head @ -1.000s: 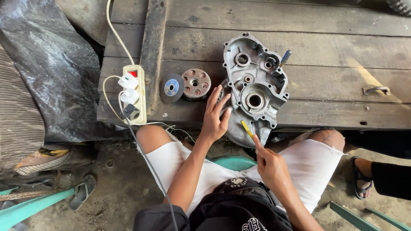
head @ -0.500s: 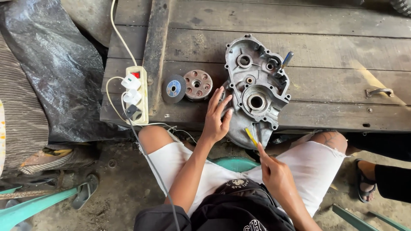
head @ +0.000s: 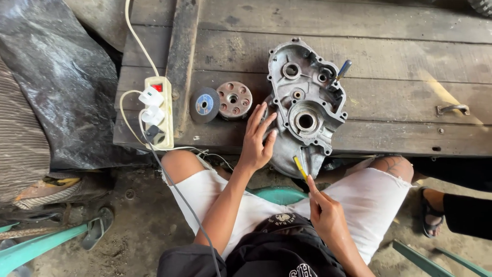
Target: Cleaning residue from the interior of a motorcycle crankcase using a toothbrush.
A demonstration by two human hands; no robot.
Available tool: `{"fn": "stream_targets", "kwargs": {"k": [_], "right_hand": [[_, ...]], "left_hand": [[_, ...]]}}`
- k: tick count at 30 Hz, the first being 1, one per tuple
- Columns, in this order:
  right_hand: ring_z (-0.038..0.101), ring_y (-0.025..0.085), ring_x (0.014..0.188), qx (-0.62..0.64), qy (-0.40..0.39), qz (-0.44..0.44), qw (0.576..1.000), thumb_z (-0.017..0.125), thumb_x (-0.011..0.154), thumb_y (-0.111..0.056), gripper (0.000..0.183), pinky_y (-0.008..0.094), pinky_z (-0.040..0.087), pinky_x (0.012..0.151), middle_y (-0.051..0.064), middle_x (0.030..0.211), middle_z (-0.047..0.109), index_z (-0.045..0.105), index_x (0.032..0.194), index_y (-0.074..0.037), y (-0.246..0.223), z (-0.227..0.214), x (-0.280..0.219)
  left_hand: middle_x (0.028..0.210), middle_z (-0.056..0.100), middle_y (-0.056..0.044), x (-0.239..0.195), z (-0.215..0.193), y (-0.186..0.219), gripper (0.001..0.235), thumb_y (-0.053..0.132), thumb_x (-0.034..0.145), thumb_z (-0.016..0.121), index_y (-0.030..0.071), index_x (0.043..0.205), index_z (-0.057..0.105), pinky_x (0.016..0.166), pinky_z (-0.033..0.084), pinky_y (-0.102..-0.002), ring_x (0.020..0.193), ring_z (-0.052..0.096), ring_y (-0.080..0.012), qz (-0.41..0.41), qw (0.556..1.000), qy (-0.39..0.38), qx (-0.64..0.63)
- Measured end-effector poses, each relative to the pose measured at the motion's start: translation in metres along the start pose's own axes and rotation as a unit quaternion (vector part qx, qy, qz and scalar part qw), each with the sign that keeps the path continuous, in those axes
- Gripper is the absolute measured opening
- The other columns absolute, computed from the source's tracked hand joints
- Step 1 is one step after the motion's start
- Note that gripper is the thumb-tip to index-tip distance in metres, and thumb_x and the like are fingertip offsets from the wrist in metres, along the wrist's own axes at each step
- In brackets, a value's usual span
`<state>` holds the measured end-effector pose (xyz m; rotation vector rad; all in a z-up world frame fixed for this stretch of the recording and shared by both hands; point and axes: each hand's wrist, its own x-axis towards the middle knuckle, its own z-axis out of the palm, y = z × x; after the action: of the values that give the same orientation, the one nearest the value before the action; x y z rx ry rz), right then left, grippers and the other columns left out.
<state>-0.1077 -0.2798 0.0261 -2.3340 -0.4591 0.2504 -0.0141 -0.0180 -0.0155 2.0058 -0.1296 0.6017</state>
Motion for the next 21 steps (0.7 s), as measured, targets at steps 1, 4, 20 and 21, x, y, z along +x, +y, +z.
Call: {"fn": "stream_targets", "kwargs": {"k": [1,4,20,21], "right_hand": [[0.030,0.012,0.054,-0.001,-0.001,0.004,1.000,0.053,0.094,0.003,0.062,0.029,0.034,0.051,0.001,0.061,0.038,0.046,0.154,-0.014,-0.004,0.001,0.006],[0.033,0.014,0.056,0.007,0.002,-0.004,1.000,0.053,0.095,0.003,0.059,0.030,0.037,0.053,0.004,0.061,0.040,0.047,0.153,-0.010,-0.014,0.000,0.019],[0.038,0.013,0.055,0.036,0.026,-0.025,0.999,0.055,0.097,0.000,0.057,0.027,0.040,0.056,0.003,0.067,0.049,0.049,0.152,-0.015,0.003,0.012,0.003],[0.042,0.013,0.058,0.054,0.021,-0.008,0.998,0.054,0.095,0.003,0.060,0.025,0.044,0.061,0.003,0.071,0.053,0.048,0.152,-0.016,0.012,0.016,-0.003]], "left_hand": [[0.167,0.033,-0.014,-0.001,0.001,-0.001,0.041,0.024,0.111,0.046,0.007,0.148,0.054,0.131,0.031,-0.053,0.159,0.028,-0.0354,-0.002,1.000,-0.002,-0.002],[0.167,0.033,-0.014,-0.003,0.001,0.001,0.041,0.023,0.111,0.047,0.007,0.147,0.054,0.131,0.031,-0.053,0.158,0.028,-0.0351,0.003,1.000,0.003,-0.004],[0.166,0.035,-0.017,0.003,-0.002,-0.004,0.041,0.027,0.111,0.046,0.006,0.146,0.056,0.131,0.030,-0.053,0.157,0.030,-0.0374,0.013,1.000,0.011,-0.001],[0.165,0.036,-0.018,0.002,0.001,-0.005,0.042,0.028,0.111,0.046,0.006,0.144,0.057,0.130,0.030,-0.053,0.156,0.032,-0.0388,0.021,1.000,0.012,0.008]]}}
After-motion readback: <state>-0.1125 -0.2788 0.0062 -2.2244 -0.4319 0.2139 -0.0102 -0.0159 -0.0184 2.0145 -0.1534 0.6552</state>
